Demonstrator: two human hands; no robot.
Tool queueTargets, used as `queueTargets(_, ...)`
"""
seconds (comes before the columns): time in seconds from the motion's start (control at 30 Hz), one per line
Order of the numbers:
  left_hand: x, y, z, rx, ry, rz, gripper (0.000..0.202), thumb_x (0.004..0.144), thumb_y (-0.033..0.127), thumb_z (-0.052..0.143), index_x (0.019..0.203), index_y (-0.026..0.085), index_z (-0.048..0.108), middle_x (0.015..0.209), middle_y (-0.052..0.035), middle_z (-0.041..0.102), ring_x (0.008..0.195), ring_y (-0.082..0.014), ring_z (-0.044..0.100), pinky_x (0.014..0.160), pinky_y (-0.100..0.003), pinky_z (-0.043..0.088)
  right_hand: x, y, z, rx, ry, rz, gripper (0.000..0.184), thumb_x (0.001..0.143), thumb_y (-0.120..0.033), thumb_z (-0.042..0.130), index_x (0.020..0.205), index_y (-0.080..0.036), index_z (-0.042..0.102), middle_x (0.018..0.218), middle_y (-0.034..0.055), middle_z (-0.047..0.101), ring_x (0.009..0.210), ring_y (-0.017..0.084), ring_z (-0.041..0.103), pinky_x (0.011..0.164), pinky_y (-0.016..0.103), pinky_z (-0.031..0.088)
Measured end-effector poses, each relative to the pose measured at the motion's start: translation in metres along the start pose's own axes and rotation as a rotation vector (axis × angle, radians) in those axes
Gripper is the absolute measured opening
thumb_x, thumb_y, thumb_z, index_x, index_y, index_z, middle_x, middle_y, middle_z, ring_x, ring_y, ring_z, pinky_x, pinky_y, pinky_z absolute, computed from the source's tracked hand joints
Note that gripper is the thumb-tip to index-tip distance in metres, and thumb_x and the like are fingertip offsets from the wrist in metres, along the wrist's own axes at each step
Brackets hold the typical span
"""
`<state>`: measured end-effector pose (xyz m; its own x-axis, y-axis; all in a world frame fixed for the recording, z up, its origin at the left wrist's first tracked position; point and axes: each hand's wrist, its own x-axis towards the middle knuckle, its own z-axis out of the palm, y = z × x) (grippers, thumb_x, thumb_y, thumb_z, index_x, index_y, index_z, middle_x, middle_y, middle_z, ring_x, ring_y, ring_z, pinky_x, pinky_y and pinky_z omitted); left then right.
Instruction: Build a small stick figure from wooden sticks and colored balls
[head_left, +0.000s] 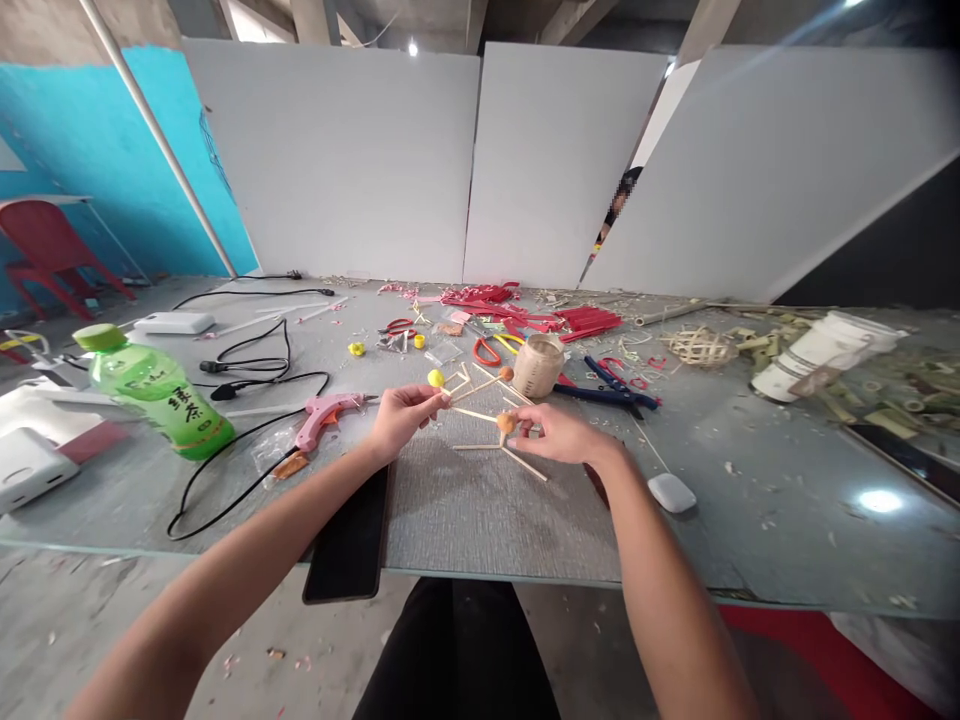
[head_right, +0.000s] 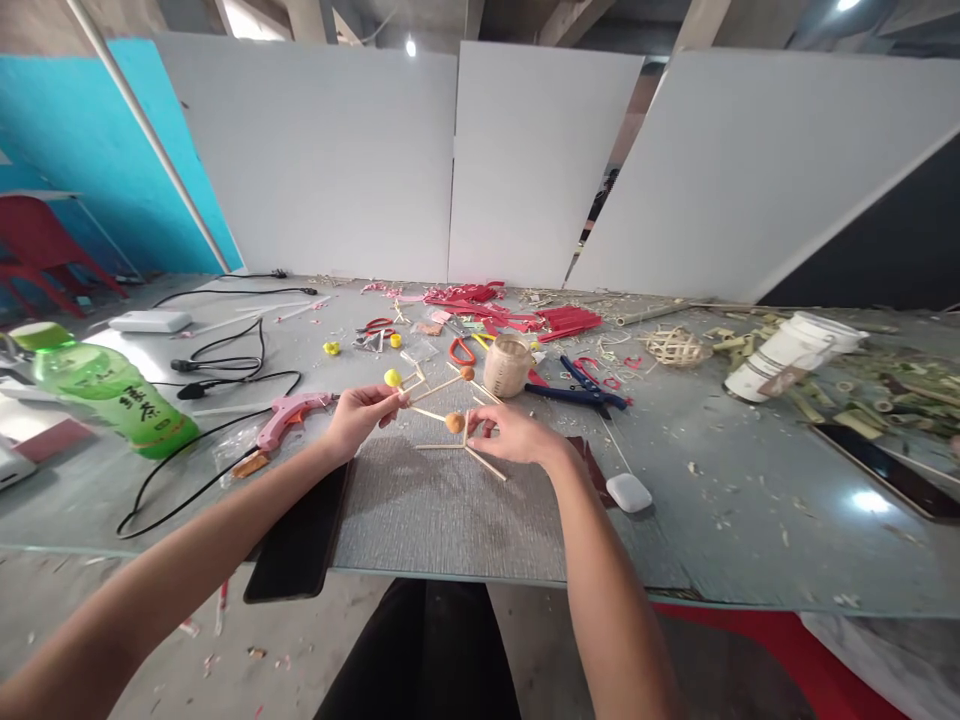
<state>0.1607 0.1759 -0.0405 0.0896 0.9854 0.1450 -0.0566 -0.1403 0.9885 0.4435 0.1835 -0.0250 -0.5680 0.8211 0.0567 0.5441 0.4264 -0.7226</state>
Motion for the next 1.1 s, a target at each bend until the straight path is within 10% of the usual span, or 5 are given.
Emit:
queueTargets(0.47,-0.002,0.003,-0.002,0.153,-0.051,0.113,0.039,0.073,0.053,0.084,0.080,0.015,0.081,0.065,0.0001,0.066,0.057,-0.0086,0.048,0.053,-0.021,0.034,0.022,-0.017,0.054,-0.037,0.227,-0.276,0.022,0.100,-0.033,0.059,0.088,-0.022,0.075,0.091,0.0057,0.077,0.082,0.020,0.069,0.079,0.035,0.052)
queueTargets(1.1,0.005,-0.015,-0.009,0.247,-0.042,0.151,0.039,0.079,0.055,0.081,0.086,0.017,0.083,0.081,-0.0048,0.076,0.067,-0.0123,0.059,0.061,-0.022,0.042,0.027,-0.006,0.056,-0.026,0.294,-0.290,0.015,0.098,-0.030,0.061,0.095,-0.023,0.075,0.095,0.0068,0.078,0.083,0.021,0.071,0.078,0.035,0.055)
